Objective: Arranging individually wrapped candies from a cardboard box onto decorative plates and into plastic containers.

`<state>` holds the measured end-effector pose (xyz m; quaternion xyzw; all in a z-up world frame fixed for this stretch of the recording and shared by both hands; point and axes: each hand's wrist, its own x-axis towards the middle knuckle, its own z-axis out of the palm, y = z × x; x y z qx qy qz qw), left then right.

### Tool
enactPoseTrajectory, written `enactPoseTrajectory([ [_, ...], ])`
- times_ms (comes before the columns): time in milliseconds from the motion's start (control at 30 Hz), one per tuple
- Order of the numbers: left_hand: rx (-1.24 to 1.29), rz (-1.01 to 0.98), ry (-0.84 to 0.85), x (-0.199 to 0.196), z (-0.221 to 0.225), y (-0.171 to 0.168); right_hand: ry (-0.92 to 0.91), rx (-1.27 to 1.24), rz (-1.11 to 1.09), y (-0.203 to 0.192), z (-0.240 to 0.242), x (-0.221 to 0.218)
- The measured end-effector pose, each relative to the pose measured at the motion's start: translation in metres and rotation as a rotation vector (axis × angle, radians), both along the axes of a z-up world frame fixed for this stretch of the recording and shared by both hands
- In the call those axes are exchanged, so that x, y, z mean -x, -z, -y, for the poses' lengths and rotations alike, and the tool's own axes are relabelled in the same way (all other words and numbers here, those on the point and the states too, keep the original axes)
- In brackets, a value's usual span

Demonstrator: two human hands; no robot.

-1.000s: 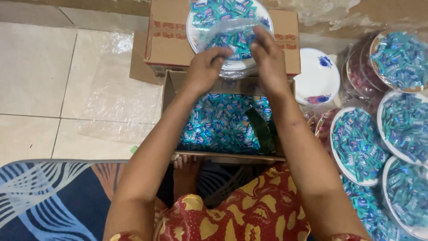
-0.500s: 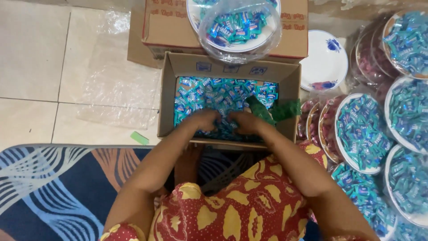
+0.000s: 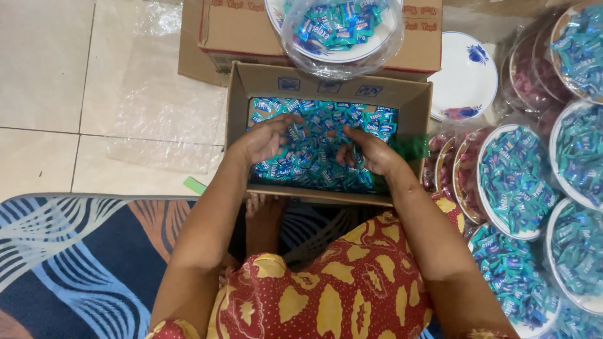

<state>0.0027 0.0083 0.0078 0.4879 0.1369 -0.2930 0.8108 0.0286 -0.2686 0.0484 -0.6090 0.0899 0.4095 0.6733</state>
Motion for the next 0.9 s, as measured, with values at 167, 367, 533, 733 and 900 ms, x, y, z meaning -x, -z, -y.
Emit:
enactPoseTrajectory([
  [167, 0.094, -0.021, -0.051, 0.002, 0.002, -0.006, -0.068, -0.128, -0.106, 0.014, 0.006, -0.006],
  [367, 0.123, -0.034, -0.052, 0.004, 0.004, -0.024, -0.015, -0.391, -0.178, 0.006, 0.009, -0.003],
  [533, 0.114, -0.034, -0.016, 0.001, 0.002, -0.004, -0.045, -0.442, -0.139, 0.007, 0.011, -0.003],
  [733, 0.065, 0.11, 0.032, -0.004, 0.0, -0.034, 0.127, -0.422, -0.148, -0.001, 0.026, -0.019],
  [900, 0.164, 0.351, -0.086, -0.062, 0.02, -0.112, 0.273, -0.464, 0.032, -0.093, 0.008, -0.068],
])
